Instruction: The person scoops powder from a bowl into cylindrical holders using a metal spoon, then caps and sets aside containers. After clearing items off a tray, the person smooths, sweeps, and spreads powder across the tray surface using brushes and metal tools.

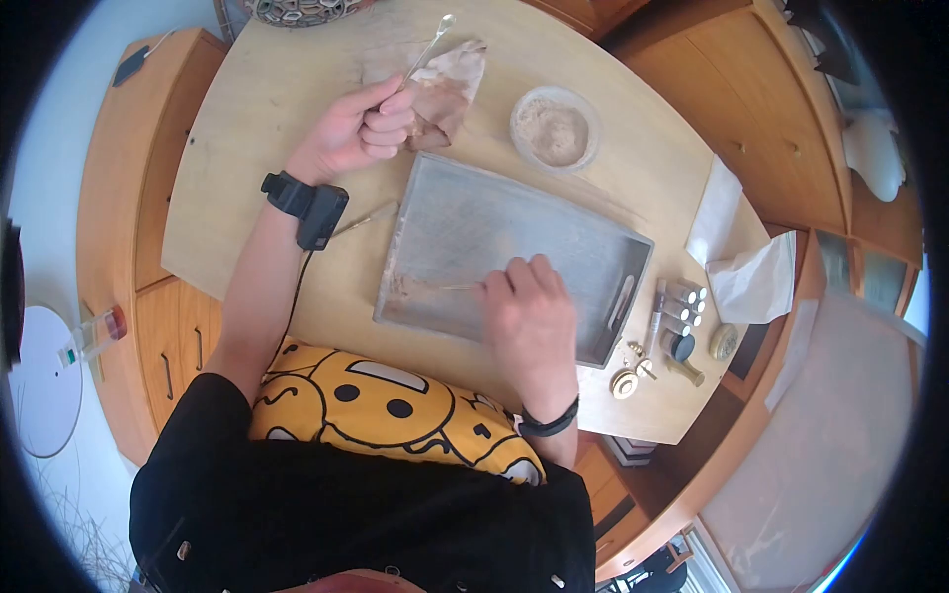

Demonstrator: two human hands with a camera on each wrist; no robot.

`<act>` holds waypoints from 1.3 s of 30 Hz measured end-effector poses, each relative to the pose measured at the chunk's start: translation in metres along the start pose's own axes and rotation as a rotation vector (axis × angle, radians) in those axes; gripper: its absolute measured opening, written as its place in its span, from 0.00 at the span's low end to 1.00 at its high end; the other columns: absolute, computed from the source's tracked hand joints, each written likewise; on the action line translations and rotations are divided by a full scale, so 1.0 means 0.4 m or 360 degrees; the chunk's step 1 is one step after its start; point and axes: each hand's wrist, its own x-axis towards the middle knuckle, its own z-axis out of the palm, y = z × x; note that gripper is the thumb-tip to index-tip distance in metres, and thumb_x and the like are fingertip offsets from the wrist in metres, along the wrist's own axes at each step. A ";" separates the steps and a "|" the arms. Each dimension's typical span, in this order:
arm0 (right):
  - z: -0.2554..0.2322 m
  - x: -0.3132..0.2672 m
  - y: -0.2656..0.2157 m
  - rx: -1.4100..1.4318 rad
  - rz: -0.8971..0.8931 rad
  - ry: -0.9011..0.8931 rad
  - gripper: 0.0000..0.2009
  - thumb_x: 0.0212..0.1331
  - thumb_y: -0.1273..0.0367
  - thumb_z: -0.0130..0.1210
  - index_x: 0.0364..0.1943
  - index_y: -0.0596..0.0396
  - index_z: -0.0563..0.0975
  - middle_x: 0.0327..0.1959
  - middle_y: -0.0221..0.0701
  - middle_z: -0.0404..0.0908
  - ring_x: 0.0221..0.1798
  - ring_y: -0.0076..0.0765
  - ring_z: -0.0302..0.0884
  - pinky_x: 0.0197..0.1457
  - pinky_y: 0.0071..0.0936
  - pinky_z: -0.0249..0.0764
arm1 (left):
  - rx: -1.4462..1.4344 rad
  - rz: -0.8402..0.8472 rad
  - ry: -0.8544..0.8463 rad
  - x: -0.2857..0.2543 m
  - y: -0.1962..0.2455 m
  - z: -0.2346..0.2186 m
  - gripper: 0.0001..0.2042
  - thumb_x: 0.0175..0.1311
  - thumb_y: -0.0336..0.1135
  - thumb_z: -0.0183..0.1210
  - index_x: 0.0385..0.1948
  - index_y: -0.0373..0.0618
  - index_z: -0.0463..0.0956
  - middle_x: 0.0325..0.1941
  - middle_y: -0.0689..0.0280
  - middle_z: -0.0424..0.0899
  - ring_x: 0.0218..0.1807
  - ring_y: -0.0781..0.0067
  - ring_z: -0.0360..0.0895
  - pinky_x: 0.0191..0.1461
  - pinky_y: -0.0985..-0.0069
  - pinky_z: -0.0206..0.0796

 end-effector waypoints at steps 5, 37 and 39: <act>-0.052 -0.048 0.033 -0.0008 0.0245 0.0118 0.07 0.51 0.71 0.64 0.24 0.55 0.77 0.26 0.34 0.72 0.34 0.44 0.71 0.38 0.38 0.71 | -0.0041 -0.0010 -0.0024 0.003 0.003 -0.002 0.18 0.80 0.46 0.38 0.25 0.52 0.60 0.18 0.81 0.50 0.17 0.89 0.46 0.18 0.86 0.38; 0.015 -0.104 0.037 0.0153 0.0253 0.0022 0.06 0.51 0.70 0.64 0.24 0.53 0.77 0.25 0.32 0.72 0.33 0.40 0.75 0.34 0.35 0.75 | -0.0205 -0.0042 -0.0037 0.000 0.008 -0.005 0.17 0.80 0.45 0.38 0.26 0.51 0.59 0.18 0.80 0.50 0.17 0.88 0.45 0.18 0.86 0.38; -0.021 -0.109 0.046 0.0083 0.0313 0.0058 0.07 0.50 0.70 0.64 0.24 0.54 0.76 0.24 0.31 0.72 0.33 0.40 0.75 0.34 0.35 0.75 | -0.0210 -0.0024 -0.0010 0.000 0.008 -0.003 0.17 0.80 0.45 0.38 0.27 0.51 0.59 0.18 0.79 0.50 0.17 0.88 0.45 0.18 0.86 0.38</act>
